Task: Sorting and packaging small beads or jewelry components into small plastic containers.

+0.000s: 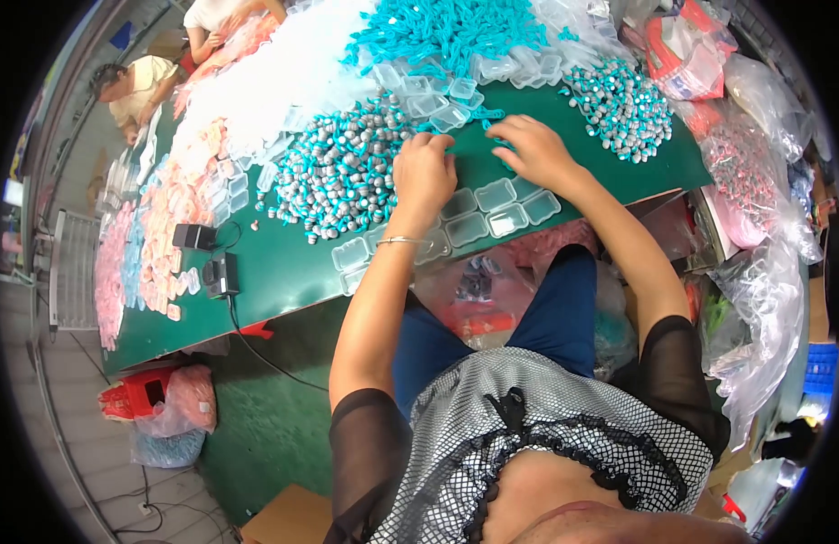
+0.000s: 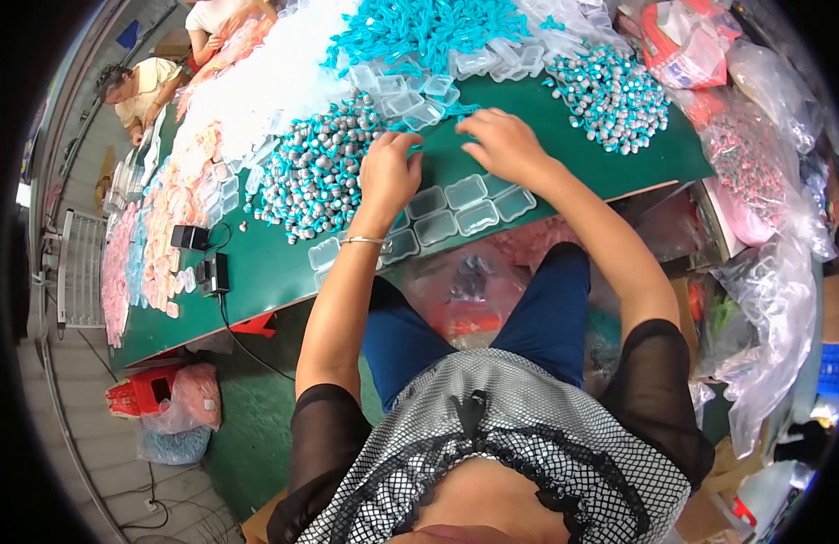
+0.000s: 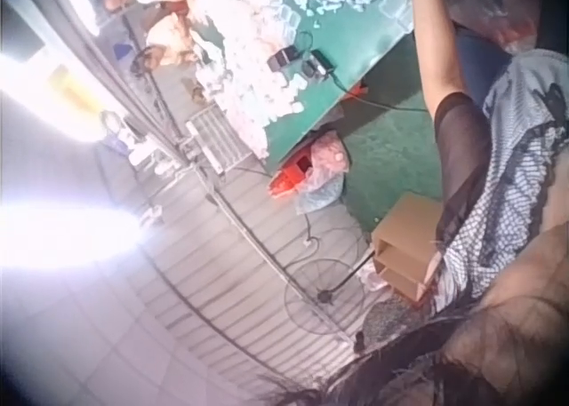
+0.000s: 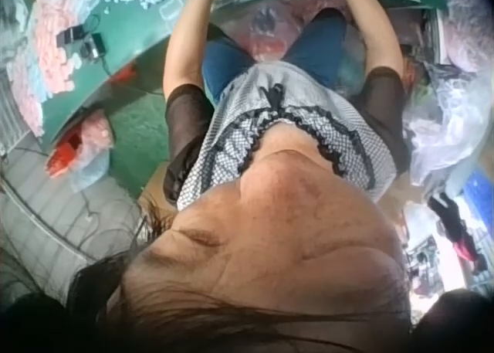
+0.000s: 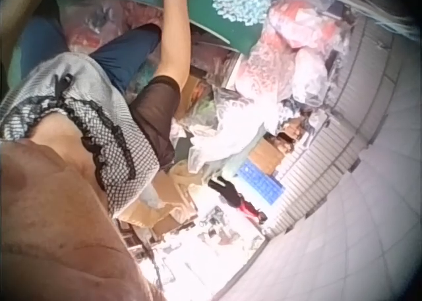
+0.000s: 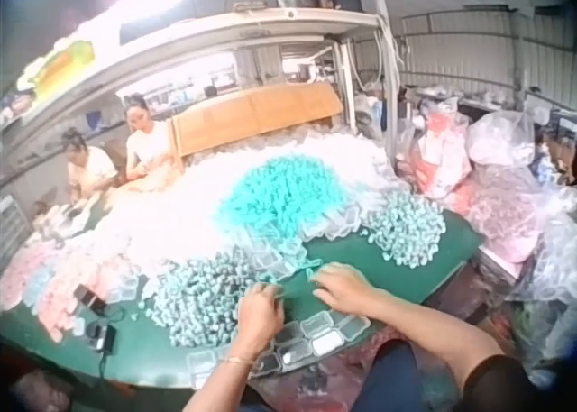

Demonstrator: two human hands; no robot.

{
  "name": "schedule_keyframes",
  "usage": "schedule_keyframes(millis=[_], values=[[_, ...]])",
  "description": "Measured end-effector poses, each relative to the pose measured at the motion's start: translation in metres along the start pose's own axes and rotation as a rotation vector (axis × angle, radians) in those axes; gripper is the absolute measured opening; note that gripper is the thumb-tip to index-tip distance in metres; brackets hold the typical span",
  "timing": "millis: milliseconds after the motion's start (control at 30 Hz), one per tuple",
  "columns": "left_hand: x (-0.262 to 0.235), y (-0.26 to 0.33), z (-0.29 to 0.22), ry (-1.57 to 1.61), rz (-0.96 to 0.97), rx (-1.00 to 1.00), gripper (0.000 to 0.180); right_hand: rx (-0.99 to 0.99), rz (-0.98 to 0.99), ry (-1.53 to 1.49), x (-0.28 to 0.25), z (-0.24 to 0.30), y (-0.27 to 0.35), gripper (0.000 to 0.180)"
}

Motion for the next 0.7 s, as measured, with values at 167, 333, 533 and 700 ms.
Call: schedule_keyframes(millis=[167, 333, 533, 700], values=[[-0.012, -0.04, 0.006, -0.247, -0.141, 0.047, 0.022, -0.044, -0.052, 0.194, 0.052, -0.008, -0.053, 0.017], [-0.024, -0.068, 0.007, -0.404, -0.133, 0.104, 0.023, -0.133, -0.112, 0.182, 0.046, -0.003, -0.049, 0.009], [-0.001, -0.062, 0.004, -0.35, 0.204, 0.379, 0.032, -0.189, -0.124, -0.124, -0.008, -0.004, -0.024, 0.017], [-0.023, -0.038, -0.012, -0.167, 0.179, 0.475, 0.018, -0.105, -0.101, -0.175, -0.013, -0.019, -0.029, 0.028]])
Point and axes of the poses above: each hand's wrist, its own y-axis away from the middle knuckle, its own x-axis out of the palm, z = x × y, the point moved 7 cm from there along -y, towards the middle knuckle, and after that the axes turned 1 degree about z, right-handed, at the moved point
